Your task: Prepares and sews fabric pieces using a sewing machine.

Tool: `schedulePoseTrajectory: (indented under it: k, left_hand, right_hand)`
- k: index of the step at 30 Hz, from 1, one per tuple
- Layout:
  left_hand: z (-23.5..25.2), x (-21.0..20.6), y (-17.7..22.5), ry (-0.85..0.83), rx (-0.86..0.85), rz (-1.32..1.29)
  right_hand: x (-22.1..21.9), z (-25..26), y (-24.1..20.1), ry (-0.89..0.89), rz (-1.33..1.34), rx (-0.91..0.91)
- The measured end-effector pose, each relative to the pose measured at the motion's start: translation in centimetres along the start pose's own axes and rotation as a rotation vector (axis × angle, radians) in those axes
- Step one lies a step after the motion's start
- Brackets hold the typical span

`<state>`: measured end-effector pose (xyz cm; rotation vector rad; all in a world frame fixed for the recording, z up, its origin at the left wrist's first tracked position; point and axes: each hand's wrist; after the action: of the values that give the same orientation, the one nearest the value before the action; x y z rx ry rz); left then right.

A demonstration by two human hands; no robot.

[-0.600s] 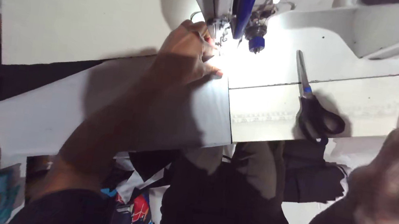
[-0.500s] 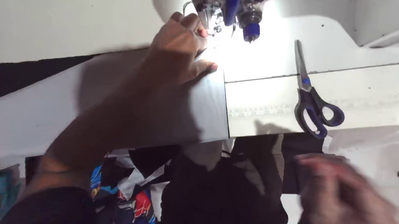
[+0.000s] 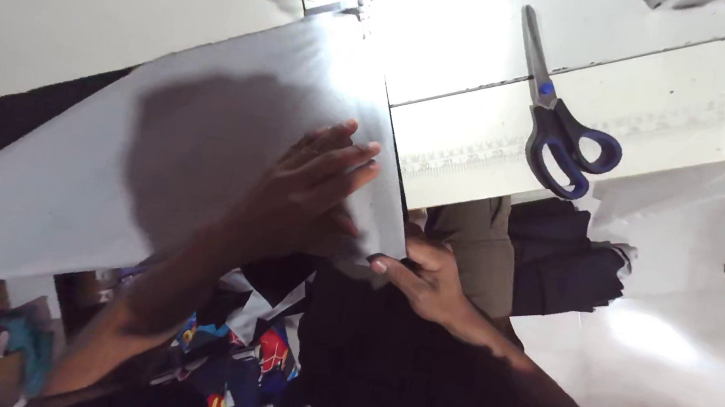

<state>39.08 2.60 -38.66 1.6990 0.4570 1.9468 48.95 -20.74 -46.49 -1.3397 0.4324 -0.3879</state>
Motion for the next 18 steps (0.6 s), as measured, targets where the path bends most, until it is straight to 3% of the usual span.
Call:
schedulePoseTrajectory:
  k: [5, 10, 18]
  left_hand:
    - [-0.6, -0.2, 0.0, -0.065, -0.088, 0.011]
    - [-0.9, -0.5, 0.2, -0.152, -0.134, 0.124]
    - [-2.0, -3.2, 5.1, -0.08, -0.126, 0.292]
  right_hand:
    - [-1.3, -1.1, -3.2, 0.166, 0.161, -0.04]
    - [-2.3, -1.8, -2.0, 0.307, 0.246, -0.177]
    - [-1.0, -1.8, -2.7, 0.185, 0.286, -0.13]
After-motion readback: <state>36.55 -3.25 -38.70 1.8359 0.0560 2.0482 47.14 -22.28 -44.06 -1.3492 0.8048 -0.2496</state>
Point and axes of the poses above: each hand's wrist, its own z-axis towards the middle knuckle, its own x-axis out of the back of the hand, y = z × x, and after that the axes turned 6 degrees about -z, right-handed
